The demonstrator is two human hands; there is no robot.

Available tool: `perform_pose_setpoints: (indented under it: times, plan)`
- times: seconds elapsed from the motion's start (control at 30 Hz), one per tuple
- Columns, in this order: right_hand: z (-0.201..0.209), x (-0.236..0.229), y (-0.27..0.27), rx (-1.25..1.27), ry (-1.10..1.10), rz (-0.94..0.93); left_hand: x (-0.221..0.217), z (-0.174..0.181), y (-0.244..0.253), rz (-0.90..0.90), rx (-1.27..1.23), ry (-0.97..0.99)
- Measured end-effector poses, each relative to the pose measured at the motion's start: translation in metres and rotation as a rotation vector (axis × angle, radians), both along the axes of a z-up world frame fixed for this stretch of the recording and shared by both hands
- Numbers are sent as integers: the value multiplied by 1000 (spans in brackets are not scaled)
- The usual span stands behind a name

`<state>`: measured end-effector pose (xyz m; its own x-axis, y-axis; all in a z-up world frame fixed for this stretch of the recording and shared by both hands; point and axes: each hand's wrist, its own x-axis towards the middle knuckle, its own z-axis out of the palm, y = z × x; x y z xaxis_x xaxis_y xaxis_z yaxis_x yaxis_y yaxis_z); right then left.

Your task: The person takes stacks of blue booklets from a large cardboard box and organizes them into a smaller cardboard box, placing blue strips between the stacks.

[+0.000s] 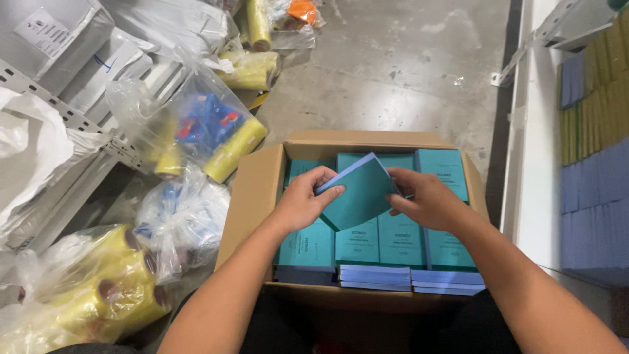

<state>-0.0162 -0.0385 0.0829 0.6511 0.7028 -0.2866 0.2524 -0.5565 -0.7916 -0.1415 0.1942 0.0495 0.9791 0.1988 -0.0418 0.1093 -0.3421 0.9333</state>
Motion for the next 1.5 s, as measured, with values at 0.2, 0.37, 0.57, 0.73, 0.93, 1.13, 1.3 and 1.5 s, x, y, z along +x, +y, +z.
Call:
perform_pose_setpoints:
  times: [0.2,0.37,0.57,0.73,0.93,1.13,1.3,1.5]
  plan:
    - [-3,-5,-8,-43,109,126,-1,-8,16,-88,-34,12]
    - [0,-4,-12,58,57,145,7,-4,23,-172,-45,-19]
    - [-29,-7,3,-95,-219,120,2,-2,27,-176,205,-111]
    - [-85,-9,32,111,-394,189,-8,-16,41,-183,490,-257]
    - [-140,-14,62,160,-481,191,-20,-40,62,-171,644,-259]
    - [-188,-11,75,295,-631,258,-26,-78,73,-159,714,-162]
    - [-212,-11,79,213,-625,290,-32,-109,68,-191,850,-138]
    - [-212,-21,90,-56,-839,413,-32,-143,56,-192,1100,-112]
